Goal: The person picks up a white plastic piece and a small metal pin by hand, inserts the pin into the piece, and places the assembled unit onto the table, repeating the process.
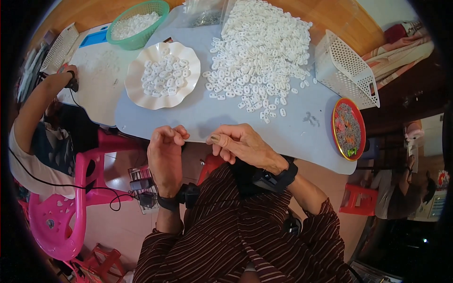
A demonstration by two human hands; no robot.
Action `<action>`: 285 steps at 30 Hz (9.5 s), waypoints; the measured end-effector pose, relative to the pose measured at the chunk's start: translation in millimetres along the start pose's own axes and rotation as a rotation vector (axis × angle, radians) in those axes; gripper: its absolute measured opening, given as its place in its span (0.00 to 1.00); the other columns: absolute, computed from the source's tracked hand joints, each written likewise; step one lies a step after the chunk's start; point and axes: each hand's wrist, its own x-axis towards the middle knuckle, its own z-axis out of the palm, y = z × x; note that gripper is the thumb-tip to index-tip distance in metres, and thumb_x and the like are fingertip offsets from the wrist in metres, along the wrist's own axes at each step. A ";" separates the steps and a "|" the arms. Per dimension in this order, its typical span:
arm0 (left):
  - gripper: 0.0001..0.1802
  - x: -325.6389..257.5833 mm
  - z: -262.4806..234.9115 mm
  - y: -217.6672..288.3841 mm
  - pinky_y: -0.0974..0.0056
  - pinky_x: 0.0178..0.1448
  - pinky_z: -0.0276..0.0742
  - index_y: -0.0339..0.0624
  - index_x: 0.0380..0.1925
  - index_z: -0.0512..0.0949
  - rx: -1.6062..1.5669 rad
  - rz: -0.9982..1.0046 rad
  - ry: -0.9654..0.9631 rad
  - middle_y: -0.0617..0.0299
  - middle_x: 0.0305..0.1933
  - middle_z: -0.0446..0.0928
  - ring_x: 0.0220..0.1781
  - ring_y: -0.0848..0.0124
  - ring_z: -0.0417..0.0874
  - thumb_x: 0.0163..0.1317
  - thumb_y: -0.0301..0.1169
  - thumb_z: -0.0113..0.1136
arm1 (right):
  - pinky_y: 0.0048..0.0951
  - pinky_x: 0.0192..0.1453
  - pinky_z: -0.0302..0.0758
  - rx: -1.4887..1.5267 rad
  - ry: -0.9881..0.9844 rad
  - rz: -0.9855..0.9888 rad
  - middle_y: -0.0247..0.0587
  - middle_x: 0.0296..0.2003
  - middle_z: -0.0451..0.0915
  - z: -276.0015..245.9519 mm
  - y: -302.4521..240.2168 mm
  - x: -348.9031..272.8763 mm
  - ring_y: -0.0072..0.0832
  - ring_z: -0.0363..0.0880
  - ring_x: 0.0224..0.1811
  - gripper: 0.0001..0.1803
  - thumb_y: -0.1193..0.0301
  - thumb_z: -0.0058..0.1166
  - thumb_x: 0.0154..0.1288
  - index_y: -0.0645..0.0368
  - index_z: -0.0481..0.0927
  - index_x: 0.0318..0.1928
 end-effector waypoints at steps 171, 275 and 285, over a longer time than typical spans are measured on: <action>0.05 -13.5 75.4 -67.5 0.68 0.36 0.72 0.34 0.34 0.75 0.455 -0.383 -0.900 0.59 0.29 0.75 0.30 0.71 0.77 0.65 0.26 0.52 | 0.23 0.28 0.72 -0.731 0.632 -0.246 0.39 0.21 0.79 -136.3 -27.2 -24.4 0.21 0.77 0.22 0.06 0.78 0.56 0.55 0.66 0.81 0.35; 0.06 8.2 131.8 -111.7 0.56 0.50 0.72 0.31 0.31 0.75 0.947 0.330 -0.803 0.48 0.34 0.74 0.48 0.51 0.75 0.51 0.16 0.57 | 0.39 0.36 0.75 -1.256 0.957 -0.340 0.52 0.26 0.81 -243.5 -15.8 -17.7 0.44 0.81 0.28 0.11 0.76 0.54 0.55 0.63 0.81 0.40; 0.08 11.4 130.4 -113.2 0.55 0.52 0.70 0.32 0.32 0.74 0.941 0.296 -0.821 0.52 0.33 0.73 0.49 0.51 0.74 0.50 0.16 0.59 | 0.28 0.31 0.74 -0.934 0.728 -0.414 0.44 0.24 0.81 -213.9 -25.7 4.5 0.28 0.77 0.23 0.08 0.76 0.55 0.58 0.64 0.82 0.39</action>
